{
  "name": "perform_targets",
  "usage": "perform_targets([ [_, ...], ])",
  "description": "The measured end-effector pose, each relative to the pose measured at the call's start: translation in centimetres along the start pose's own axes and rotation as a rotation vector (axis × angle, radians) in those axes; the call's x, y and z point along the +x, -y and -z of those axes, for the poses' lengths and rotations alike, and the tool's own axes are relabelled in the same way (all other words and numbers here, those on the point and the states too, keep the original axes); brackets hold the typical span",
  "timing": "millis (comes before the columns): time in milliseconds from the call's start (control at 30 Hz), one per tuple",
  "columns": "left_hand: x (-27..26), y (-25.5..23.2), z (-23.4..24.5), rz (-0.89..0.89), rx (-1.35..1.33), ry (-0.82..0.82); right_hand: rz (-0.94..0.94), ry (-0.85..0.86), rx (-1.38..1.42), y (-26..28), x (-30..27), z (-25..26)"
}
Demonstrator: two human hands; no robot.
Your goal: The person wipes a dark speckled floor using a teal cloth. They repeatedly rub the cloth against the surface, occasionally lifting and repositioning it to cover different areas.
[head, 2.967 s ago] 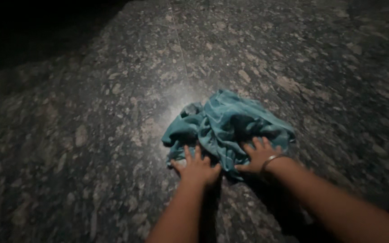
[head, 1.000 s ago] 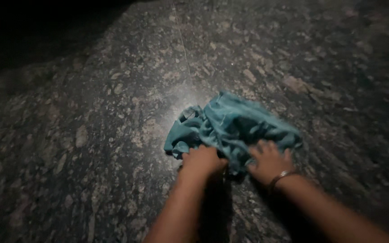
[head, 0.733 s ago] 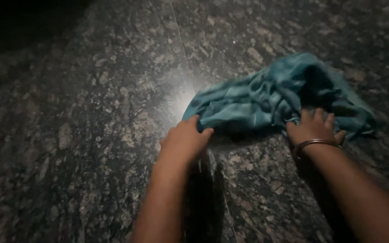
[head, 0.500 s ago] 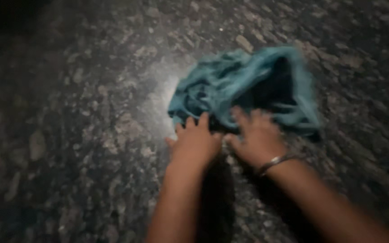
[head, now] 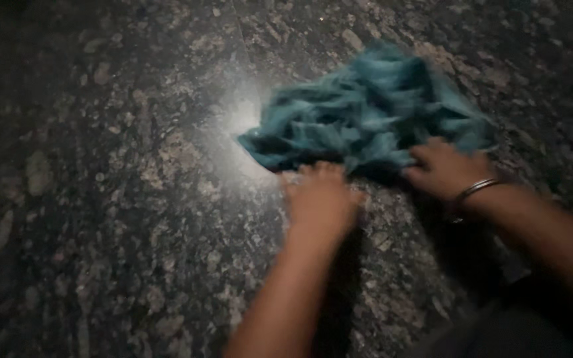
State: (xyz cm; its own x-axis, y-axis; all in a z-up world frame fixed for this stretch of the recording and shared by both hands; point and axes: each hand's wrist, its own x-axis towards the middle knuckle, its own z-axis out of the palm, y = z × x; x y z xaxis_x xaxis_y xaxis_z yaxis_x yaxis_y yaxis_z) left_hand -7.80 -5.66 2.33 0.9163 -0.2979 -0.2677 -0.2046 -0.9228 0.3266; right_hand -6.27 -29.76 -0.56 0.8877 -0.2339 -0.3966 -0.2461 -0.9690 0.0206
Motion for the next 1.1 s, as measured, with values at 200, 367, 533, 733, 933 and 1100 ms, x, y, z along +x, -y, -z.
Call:
perform_targets([
  [200, 0.0, -1.3, 1.1, 0.038, -0.045, 0.000, -0.249, -0.331, 0.048, -3.3, 4.8, -3.4],
  [367, 0.7, 7.9, 6.2, 0.436, 0.022, 0.150, 0.415, -0.201, 0.234, 9.7, -0.4, -2.3],
  [533, 1.8, 10.4, 8.1, 0.734, 0.012, -0.066, 0.926, -0.244, 0.257, 14.1, -6.0, -1.8],
  [733, 2.0, 2.0, 1.1, 0.075, 0.135, -0.252, 0.021, -0.068, 0.341, 6.0, 1.1, 2.3],
  [933, -0.1, -4.1, -3.1, -0.331, -0.025, -0.082, -0.200, -0.341, 0.298, -6.6, 6.3, 2.3],
  [1100, 0.8, -1.4, 2.6, 0.011, 0.057, -0.034, 0.052, -0.233, 0.192, 1.0, 5.1, 0.3],
])
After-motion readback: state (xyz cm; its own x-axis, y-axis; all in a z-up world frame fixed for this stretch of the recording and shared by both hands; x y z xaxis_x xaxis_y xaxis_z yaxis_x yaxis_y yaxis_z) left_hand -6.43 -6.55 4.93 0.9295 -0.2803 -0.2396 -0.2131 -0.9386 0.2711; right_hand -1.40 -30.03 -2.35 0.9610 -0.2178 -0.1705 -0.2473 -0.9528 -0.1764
